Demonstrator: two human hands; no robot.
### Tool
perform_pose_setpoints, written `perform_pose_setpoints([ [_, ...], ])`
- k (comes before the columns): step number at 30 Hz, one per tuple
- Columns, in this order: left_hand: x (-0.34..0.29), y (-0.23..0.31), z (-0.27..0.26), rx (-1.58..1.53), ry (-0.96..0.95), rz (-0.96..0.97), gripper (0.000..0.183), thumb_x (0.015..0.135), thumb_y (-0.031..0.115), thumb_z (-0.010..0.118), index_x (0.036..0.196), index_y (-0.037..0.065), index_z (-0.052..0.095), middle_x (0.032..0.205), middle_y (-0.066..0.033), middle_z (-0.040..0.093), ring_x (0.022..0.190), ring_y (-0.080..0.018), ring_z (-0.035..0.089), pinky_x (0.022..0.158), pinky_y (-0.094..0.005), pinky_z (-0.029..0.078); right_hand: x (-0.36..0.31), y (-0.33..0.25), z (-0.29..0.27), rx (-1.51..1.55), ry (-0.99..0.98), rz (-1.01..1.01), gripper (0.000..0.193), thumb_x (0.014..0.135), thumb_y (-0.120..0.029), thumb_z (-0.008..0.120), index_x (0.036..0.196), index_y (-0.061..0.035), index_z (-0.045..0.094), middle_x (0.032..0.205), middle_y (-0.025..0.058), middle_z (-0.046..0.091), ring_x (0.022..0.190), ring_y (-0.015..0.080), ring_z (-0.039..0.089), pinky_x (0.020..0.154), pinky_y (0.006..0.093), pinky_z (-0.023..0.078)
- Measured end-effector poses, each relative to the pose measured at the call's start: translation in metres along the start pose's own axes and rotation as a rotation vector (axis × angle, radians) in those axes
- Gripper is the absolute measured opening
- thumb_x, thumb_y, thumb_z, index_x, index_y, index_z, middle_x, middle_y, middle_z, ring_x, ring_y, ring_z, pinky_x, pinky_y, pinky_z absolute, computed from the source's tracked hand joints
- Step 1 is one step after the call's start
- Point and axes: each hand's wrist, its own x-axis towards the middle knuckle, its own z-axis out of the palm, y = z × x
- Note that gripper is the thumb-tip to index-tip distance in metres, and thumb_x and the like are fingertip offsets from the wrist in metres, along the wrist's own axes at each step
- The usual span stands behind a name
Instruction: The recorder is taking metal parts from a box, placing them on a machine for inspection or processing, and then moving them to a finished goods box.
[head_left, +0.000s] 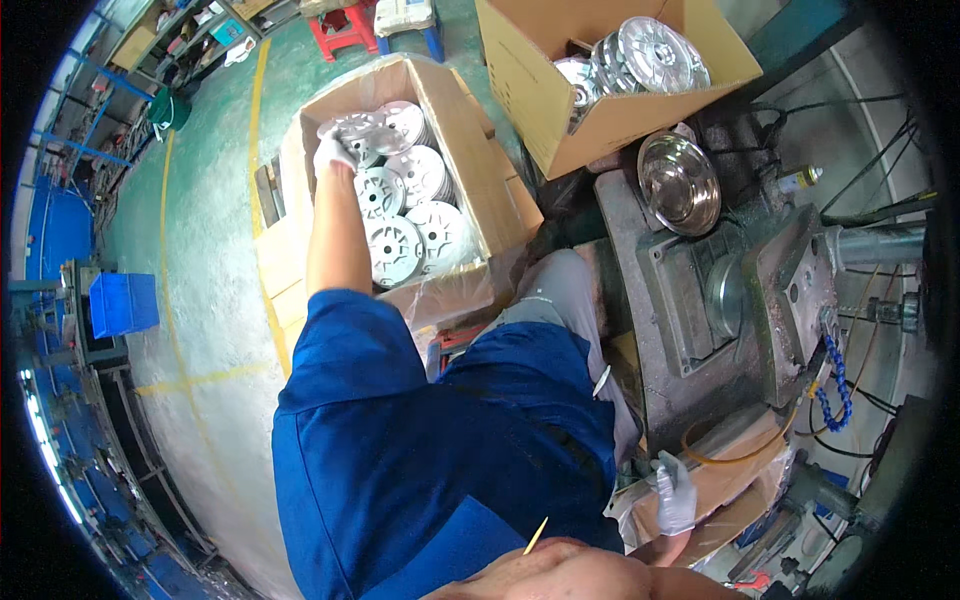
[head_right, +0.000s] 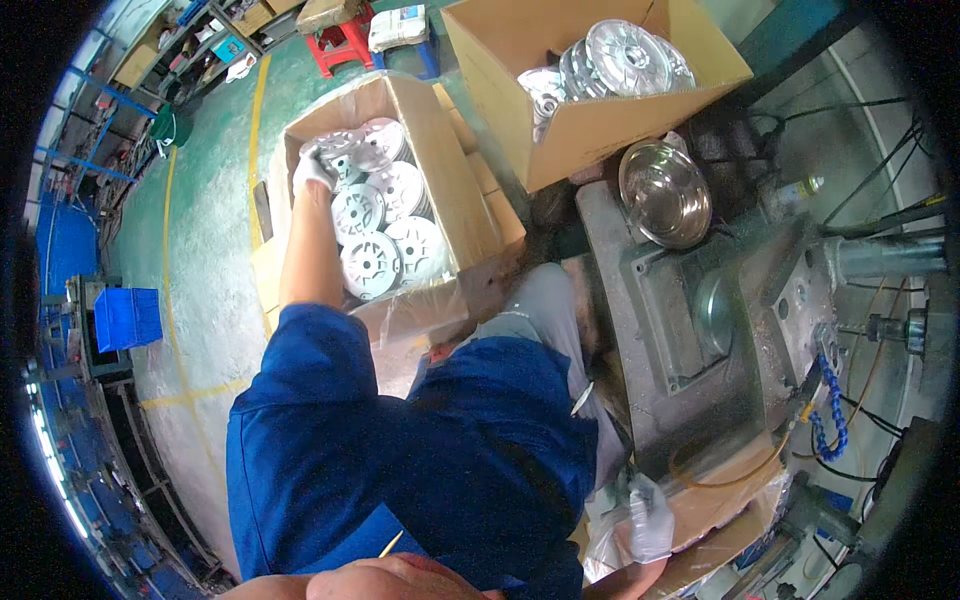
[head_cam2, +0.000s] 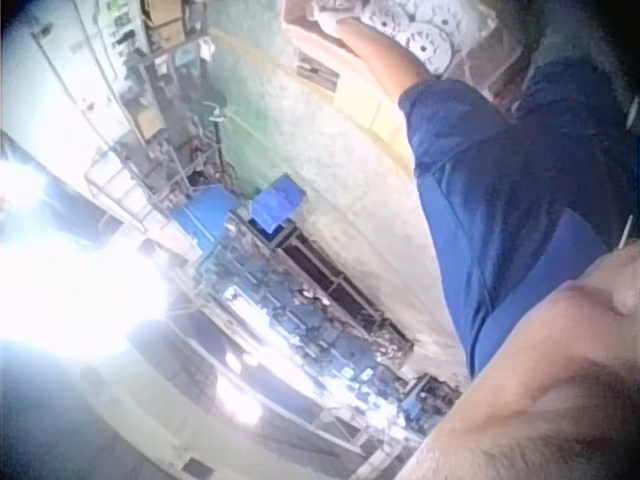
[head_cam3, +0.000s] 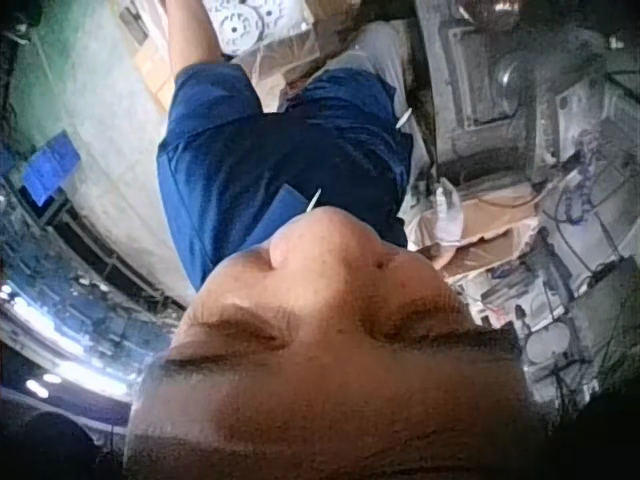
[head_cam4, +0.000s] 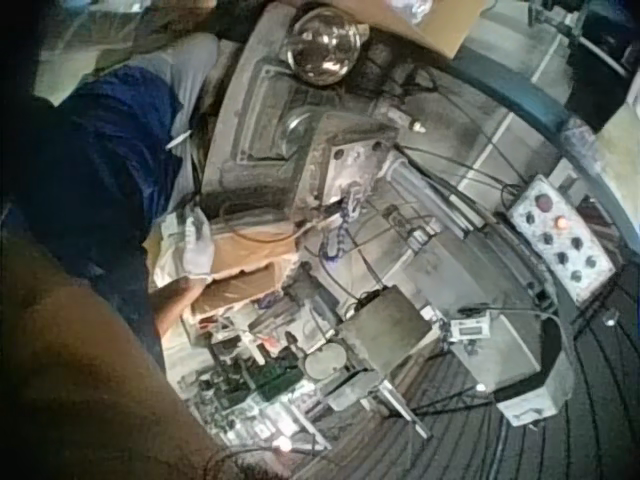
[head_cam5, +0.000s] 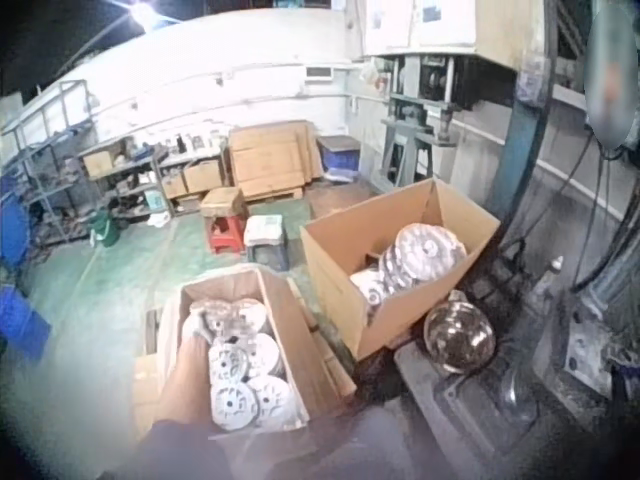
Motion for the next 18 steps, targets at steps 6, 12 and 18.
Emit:
perform_pose_setpoints([
  [6,-0.230,0.009,0.033,0.311,-0.588,0.442,0.013,0.084,0.014,0.063,0.090,0.004,0.060,0.072,-0.0017,0.058,0.055,-0.0078,0.049,0.052,-0.0213,0.042,0.005,-0.007,0.005,0.129,-0.128,0.007,0.053,0.090,-0.036,0.058,0.124,0.0045,0.050,0.108,0.0139,0.062,0.093,0.0174,0.059,0.082,0.0290,0.047],
  [12,-0.320,0.010,0.062,0.944,-1.051,0.344,0.027,0.081,0.011,0.066,0.105,-0.001,0.062,0.090,-0.0002,0.064,0.075,-0.0072,0.056,0.068,-0.0243,0.046,0.023,-0.057,-0.004,0.265,-0.321,-0.125,0.044,0.091,-0.020,0.056,0.127,0.0042,0.047,0.113,0.0156,0.061,0.099,0.0194,0.060,0.087,0.0313,0.047],
  [18,-0.463,-0.102,0.109,1.447,-1.780,1.393,0.037,0.072,0.013,0.066,0.109,0.014,0.063,0.069,-0.0048,0.057,0.058,-0.0209,0.058,0.054,-0.0328,0.049,0.080,-0.095,0.033,1.012,-0.453,-0.396,0.047,0.096,-0.029,0.047,0.130,0.0030,0.041,0.117,0.0189,0.057,0.094,0.0272,0.062,0.078,0.0369,0.053],
])
